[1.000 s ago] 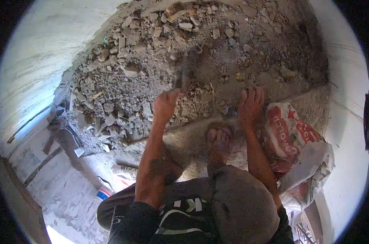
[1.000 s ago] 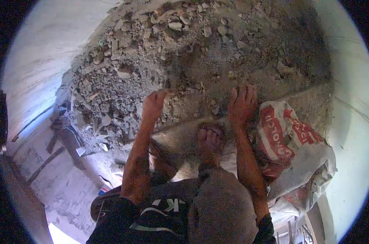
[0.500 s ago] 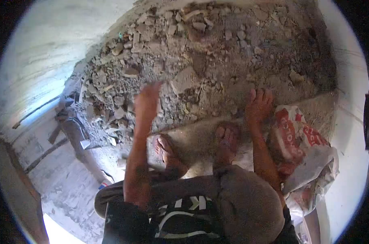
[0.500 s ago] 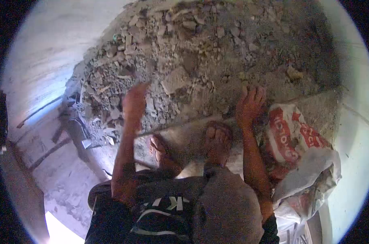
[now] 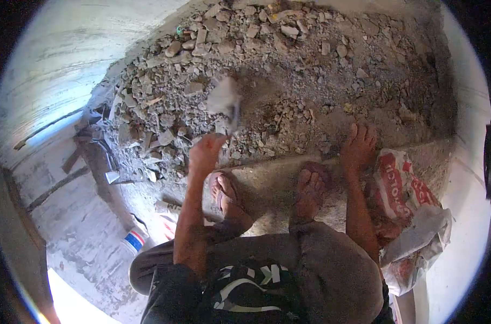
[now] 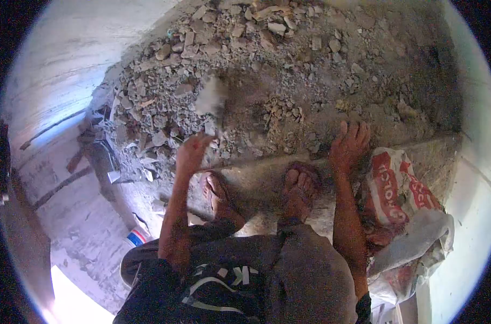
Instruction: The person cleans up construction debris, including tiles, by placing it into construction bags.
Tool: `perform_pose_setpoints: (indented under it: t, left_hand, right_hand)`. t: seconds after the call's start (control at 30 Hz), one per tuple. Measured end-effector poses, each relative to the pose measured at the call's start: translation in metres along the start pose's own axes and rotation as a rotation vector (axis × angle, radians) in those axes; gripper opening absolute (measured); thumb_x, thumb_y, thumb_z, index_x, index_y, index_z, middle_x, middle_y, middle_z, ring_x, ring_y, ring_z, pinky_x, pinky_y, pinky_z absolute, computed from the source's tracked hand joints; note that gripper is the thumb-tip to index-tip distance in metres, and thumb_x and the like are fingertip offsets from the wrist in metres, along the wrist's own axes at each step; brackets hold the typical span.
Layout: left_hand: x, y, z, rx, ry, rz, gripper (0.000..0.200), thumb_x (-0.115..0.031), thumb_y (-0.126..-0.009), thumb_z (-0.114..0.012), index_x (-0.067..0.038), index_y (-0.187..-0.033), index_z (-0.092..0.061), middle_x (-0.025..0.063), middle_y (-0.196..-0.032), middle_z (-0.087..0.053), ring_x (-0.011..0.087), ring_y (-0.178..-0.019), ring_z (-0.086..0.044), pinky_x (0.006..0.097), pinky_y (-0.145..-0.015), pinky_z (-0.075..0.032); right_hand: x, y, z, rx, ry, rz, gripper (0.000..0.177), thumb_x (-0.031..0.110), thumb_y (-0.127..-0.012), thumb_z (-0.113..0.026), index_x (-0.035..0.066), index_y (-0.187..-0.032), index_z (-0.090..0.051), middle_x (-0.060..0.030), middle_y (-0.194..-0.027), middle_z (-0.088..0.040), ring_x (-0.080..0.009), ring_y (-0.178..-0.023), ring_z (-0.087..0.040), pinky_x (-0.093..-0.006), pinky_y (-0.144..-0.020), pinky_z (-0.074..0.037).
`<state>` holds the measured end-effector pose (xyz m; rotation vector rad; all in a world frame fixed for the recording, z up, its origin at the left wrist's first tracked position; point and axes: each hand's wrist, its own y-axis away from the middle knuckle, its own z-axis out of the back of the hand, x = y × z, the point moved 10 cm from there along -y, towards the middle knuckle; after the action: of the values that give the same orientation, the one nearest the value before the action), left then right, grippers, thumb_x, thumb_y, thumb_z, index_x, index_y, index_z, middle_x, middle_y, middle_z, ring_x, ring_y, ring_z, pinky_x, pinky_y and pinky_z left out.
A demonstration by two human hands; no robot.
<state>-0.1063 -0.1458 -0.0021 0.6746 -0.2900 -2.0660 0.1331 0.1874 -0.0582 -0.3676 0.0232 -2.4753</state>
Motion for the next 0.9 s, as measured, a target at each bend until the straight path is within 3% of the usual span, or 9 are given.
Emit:
perform_pose_setpoints:
  t: [0.13,0.2,0.3,0.37,0.4,0.6,0.67,0.77,0.9]
  left_hand:
    - [0.074,0.038,0.051,-0.010,0.497,0.573,0.038,-0.033,-0.091,-0.054,-0.004,-0.113,-0.063,0.0004,-0.062,-0.055,0.0097,-0.054,-0.049,0.0282,-0.048,-0.038]
    - [0.074,0.038,0.095,-0.175,0.525,0.429,0.039,-0.035,-0.089,-0.057,-0.002,-0.110,-0.063,-0.0033,-0.062,-0.047,0.0066,-0.054,-0.038,0.0242,-0.048,-0.033]
    - [0.120,0.024,0.107,-0.247,0.523,0.520,0.027,-0.029,-0.083,-0.066,-0.006,-0.083,-0.052,0.0017,-0.071,-0.050,0.0108,-0.061,-0.048,0.0275,-0.054,-0.042]
    - [0.072,-0.001,0.112,-0.187,0.466,0.389,0.032,-0.030,-0.080,-0.068,-0.006,-0.089,-0.049,0.0039,-0.069,-0.050,0.0160,-0.058,-0.051,0.0354,-0.056,-0.046]
    - [0.076,-0.011,0.116,-0.283,0.110,0.282,0.036,-0.033,-0.081,-0.068,-0.004,-0.090,-0.049,0.0100,-0.070,-0.052,0.0221,-0.059,-0.053,0.0375,-0.058,-0.046]
    - [0.063,-0.042,0.051,-0.540,-0.191,-0.033,0.037,-0.035,-0.083,-0.063,-0.002,-0.095,-0.050,0.0211,-0.076,-0.060,0.0389,-0.068,-0.059,0.0455,-0.061,-0.045]
    - [0.052,-0.051,0.026,-0.238,-0.125,0.153,0.038,-0.035,-0.085,-0.060,-0.002,-0.101,-0.052,0.0243,-0.080,-0.061,0.0446,-0.075,-0.060,0.0501,-0.062,-0.045]
    - [0.039,-0.046,0.027,-0.158,-0.006,0.120,0.039,-0.033,-0.087,-0.057,-0.004,-0.112,-0.049,0.0261,-0.083,-0.061,0.0461,-0.078,-0.059,0.0528,-0.063,-0.044]
    - [0.005,-0.065,0.051,-0.169,-0.014,0.080,0.043,-0.031,-0.088,-0.055,-0.005,-0.119,-0.044,0.0257,-0.084,-0.062,0.0450,-0.079,-0.060,0.0525,-0.065,-0.045]
  right_hand:
    - [0.001,0.000,-0.006,0.038,-0.036,0.017,0.036,0.030,-0.096,-0.045,0.000,-0.112,-0.055,-0.0198,-0.123,-0.049,-0.0406,-0.122,-0.038,-0.0521,-0.099,-0.032]
    - [0.005,0.004,-0.014,-0.011,-0.035,0.038,0.034,0.028,-0.095,-0.046,0.001,-0.114,-0.054,-0.0198,-0.123,-0.048,-0.0413,-0.123,-0.038,-0.0524,-0.100,-0.031]
    - [-0.006,0.000,-0.017,0.199,0.005,-0.136,0.039,0.024,-0.088,-0.055,0.004,-0.122,-0.052,-0.0221,-0.129,-0.044,-0.0426,-0.127,-0.033,-0.0527,-0.103,-0.027]
    - [-0.005,0.000,-0.008,0.238,0.025,-0.143,0.046,0.030,-0.089,-0.052,0.003,-0.126,-0.047,-0.0230,-0.134,-0.039,-0.0417,-0.129,-0.030,-0.0536,-0.103,-0.027]
    - [0.006,0.005,-0.004,0.154,0.011,-0.045,0.049,0.035,-0.094,-0.046,0.000,-0.128,-0.045,-0.0237,-0.136,-0.037,-0.0406,-0.129,-0.029,-0.0547,-0.101,-0.027]
    - [0.059,0.028,-0.017,0.353,-0.048,0.036,0.053,0.036,-0.094,-0.045,0.005,-0.136,-0.037,-0.0231,-0.142,-0.028,-0.0410,-0.134,-0.023,-0.0597,-0.103,-0.022]
    - [0.107,0.055,-0.035,0.748,-0.254,0.268,0.055,0.038,-0.095,-0.043,0.007,-0.139,-0.034,-0.0227,-0.143,-0.027,-0.0402,-0.133,-0.026,-0.0563,-0.106,-0.020]
    - [0.124,0.046,-0.038,0.817,-0.705,0.176,0.052,0.028,-0.091,-0.050,0.007,-0.136,-0.037,-0.0216,-0.144,-0.027,-0.0388,-0.131,-0.030,-0.0516,-0.103,-0.030]
    - [0.083,-0.010,-0.058,0.523,-0.505,0.123,0.052,0.036,-0.092,-0.048,0.009,-0.136,-0.039,-0.0236,-0.141,-0.032,-0.0414,-0.128,-0.034,-0.0470,-0.104,-0.031]
